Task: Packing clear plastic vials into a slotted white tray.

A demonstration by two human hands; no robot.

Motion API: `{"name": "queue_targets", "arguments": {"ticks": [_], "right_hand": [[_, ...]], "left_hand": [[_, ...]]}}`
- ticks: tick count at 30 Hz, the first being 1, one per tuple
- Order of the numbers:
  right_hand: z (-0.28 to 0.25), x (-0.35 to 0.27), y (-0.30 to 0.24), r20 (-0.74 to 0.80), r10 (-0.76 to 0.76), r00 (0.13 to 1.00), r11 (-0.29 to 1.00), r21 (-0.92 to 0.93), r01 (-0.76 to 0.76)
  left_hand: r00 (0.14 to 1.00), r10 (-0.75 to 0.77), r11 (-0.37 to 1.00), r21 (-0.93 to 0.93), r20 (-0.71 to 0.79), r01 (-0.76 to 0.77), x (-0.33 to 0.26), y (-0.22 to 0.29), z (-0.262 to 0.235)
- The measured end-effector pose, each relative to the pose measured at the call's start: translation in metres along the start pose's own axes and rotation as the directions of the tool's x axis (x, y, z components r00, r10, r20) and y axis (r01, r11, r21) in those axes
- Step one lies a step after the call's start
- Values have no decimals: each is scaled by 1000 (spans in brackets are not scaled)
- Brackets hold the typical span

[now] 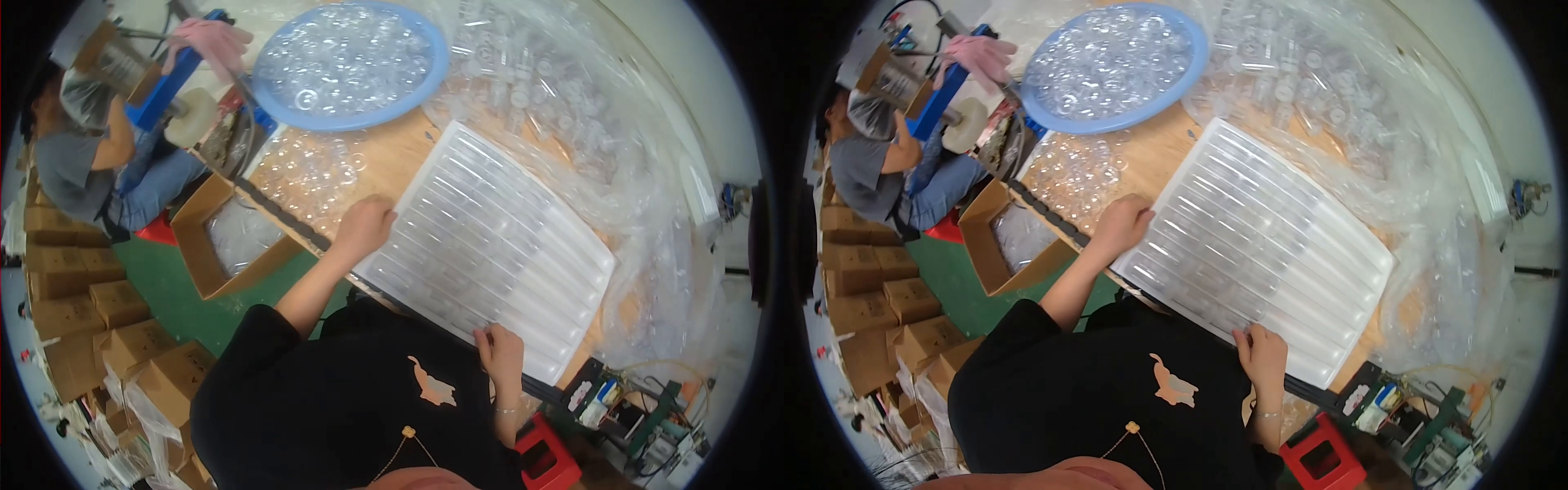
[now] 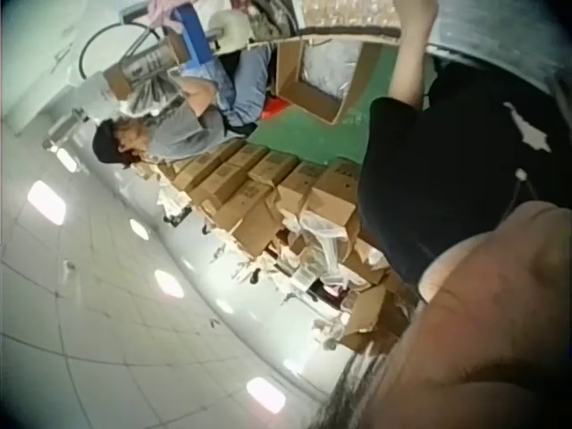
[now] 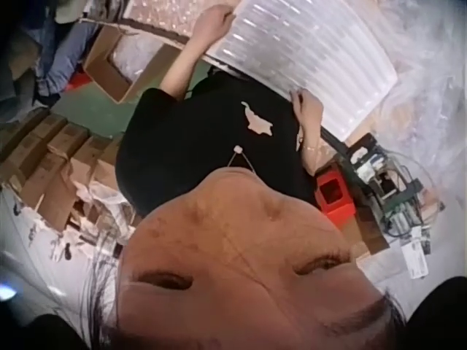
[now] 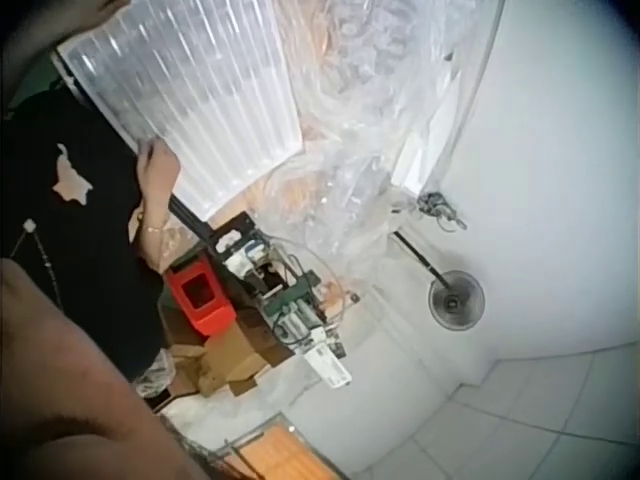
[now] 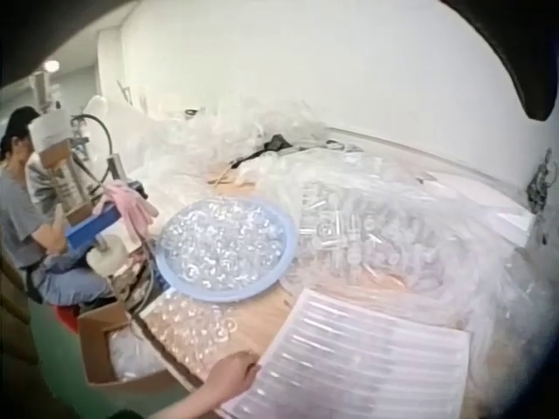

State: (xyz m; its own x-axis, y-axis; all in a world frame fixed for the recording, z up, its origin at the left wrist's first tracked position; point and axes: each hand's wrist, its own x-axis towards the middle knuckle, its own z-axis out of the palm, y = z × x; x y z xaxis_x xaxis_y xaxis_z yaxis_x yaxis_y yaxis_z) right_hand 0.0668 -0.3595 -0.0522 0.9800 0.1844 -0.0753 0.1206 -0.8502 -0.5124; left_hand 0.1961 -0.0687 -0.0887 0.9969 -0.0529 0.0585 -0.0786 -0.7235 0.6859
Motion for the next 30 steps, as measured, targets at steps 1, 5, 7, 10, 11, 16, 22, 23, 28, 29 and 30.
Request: {"name": "queue_targets", "arguments": {"ticks": [1, 5, 7, 10, 11, 16, 22, 23, 28, 29, 30], "right_hand": [[-2, 3, -1, 26, -14, 1000, 1000, 17, 13], [-10, 10, -7, 109, -1, 994, 1000, -7, 2], [-19, 15, -5, 137, 41, 990, 999, -19, -39], [-56, 52, -2, 73, 8, 997, 1000, -27, -6], [-70, 71, -1, -43, 10, 999, 998, -60, -12], [-110, 216, 60, -527, -250, 812, 963, -223, 152], [-119, 323, 132, -321, -269, 908, 726, -687, -28], [-119, 333, 137, -315, -287, 905, 732, -681, -4], [-122, 342, 141, -230, -370, 900, 699, -707, 106], [-126, 338, 144, -242, -311, 919, 724, -686, 65], [-129, 337, 147, -254, -260, 932, 749, -662, 28]], "left_hand": [[1000, -10, 1000, -17, -4, 10, 3, -1, -1], [1000, 10, 992, -127, -29, -14, 13, -8, 4], [1000, 4, 992, -128, -13, -5, 15, -2, 3], [1000, -13, 994, -109, 17, 15, 12, -7, 2], [999, -19, 994, -106, 43, 23, 11, -6, -1], [997, -72, 986, -154, -36, 66, 12, 3, -17], [901, -8, 1000, 9, -435, 14, 14, -10, -50], [908, 82, 992, 120, -411, -35, 10, -18, -51], [879, 270, 914, 391, -393, -105, 6, -19, -42], [875, 252, 900, 433, -413, -54, 7, -20, -38], [891, 252, 888, 457, -377, -58, 7, -25, -34]]}}
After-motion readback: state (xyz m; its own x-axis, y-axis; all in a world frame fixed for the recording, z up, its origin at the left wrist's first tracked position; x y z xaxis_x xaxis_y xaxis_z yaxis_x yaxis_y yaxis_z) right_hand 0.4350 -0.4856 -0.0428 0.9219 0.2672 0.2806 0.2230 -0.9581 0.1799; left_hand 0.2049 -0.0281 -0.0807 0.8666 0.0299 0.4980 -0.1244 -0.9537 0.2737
